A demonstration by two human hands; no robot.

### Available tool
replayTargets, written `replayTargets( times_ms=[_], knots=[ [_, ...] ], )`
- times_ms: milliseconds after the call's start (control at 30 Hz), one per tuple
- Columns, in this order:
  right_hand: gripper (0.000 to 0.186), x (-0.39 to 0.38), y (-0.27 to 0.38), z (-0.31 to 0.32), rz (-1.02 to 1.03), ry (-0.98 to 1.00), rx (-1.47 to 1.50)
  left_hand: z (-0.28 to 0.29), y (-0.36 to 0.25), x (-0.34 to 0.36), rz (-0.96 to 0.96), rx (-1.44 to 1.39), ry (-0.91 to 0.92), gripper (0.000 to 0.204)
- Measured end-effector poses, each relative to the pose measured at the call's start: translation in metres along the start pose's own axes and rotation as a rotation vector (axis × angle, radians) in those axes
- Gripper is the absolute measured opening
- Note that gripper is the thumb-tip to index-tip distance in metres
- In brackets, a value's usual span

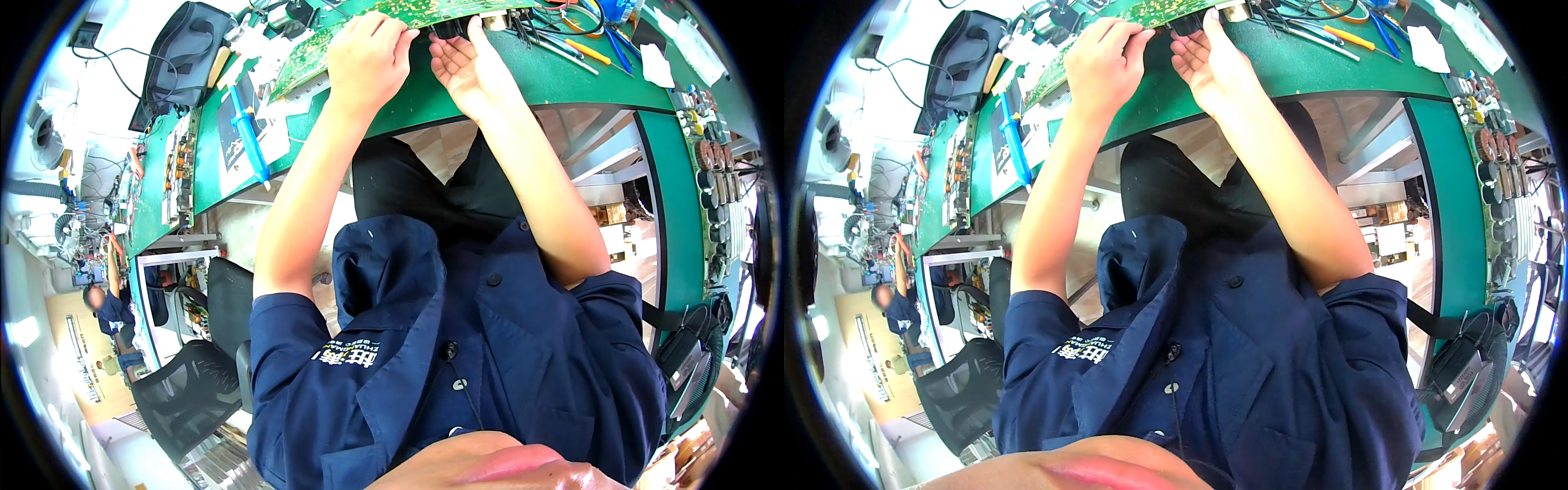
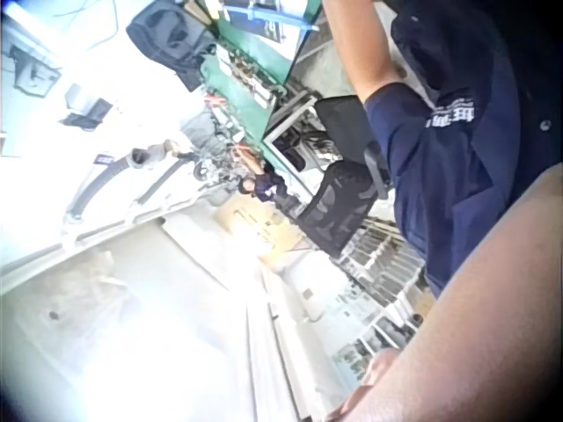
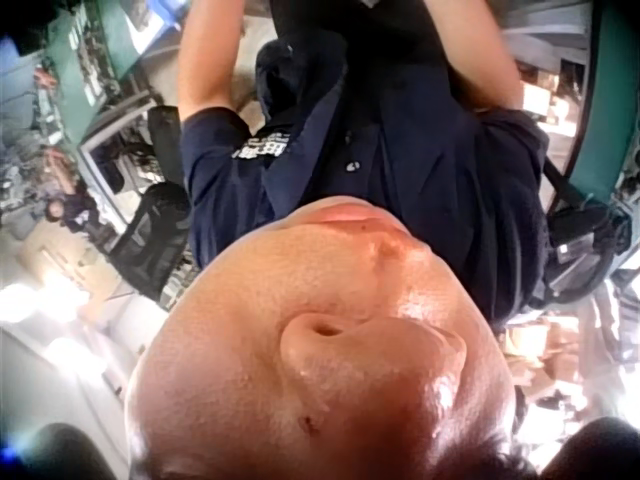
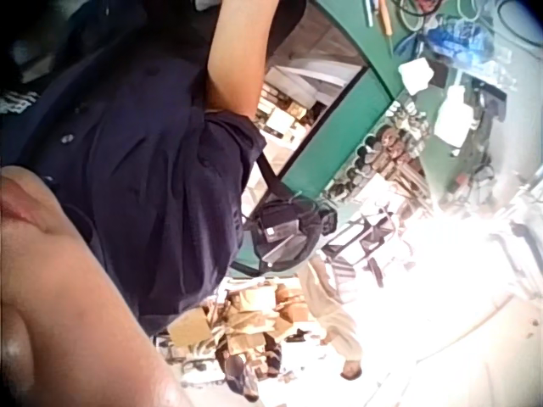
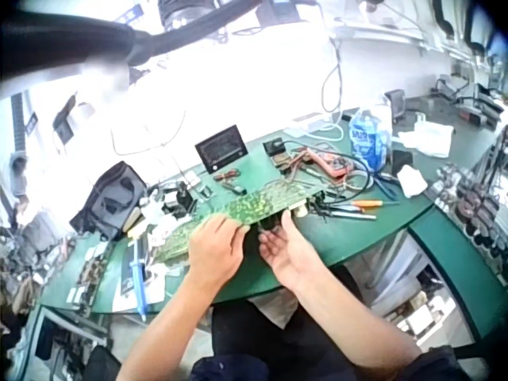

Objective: The person solders a circuit board using a soldering iron and a solder sucker. They apply the iron to various points, use the blue suction tool to remove solder, and flip the board over to work on the components.

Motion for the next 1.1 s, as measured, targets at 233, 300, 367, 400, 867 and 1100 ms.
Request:
replayTargets(
  times_ms=[233,300,367,400,867,1100],
  knots=[
    [0.049,0.004,-0.006,-0.016,0.026,-0.068,0.117,0.000,0.004,0.003,0.054,-0.027,0.003,0.011],
    [0.046,0.008,-0.008,-0.018,0.026,-0.102,0.160,0.000,0.003,0.004,0.065,-0.036,-0.001,0.011],
    [0.044,0.009,-0.009,-0.019,0.043,-0.102,0.160,0.000,0.004,0.004,0.071,-0.042,-0.006,0.012],
    [0.043,0.009,-0.009,-0.020,0.052,-0.103,0.159,0.000,0.005,0.004,0.070,-0.047,-0.008,0.012],
    [0.054,0.026,-0.015,-0.007,0.186,-0.082,0.087,0.000,0.005,0.003,0.079,-0.059,-0.047,0.013],
    [0.051,0.010,0.003,-0.015,0.202,-0.040,-0.077,0.000,0.015,0.009,0.101,-0.061,-0.074,0.012]
  ],
)
Point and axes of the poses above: each hand's wrist, its own x-axis towards the middle knuckle, its own z-axis out of the back of the hand, y = z × x, the point moved 3 cm from there along x, towards the middle knuckle, and after that the axes turned 6 degrees about -z, right-handed, at the moved point
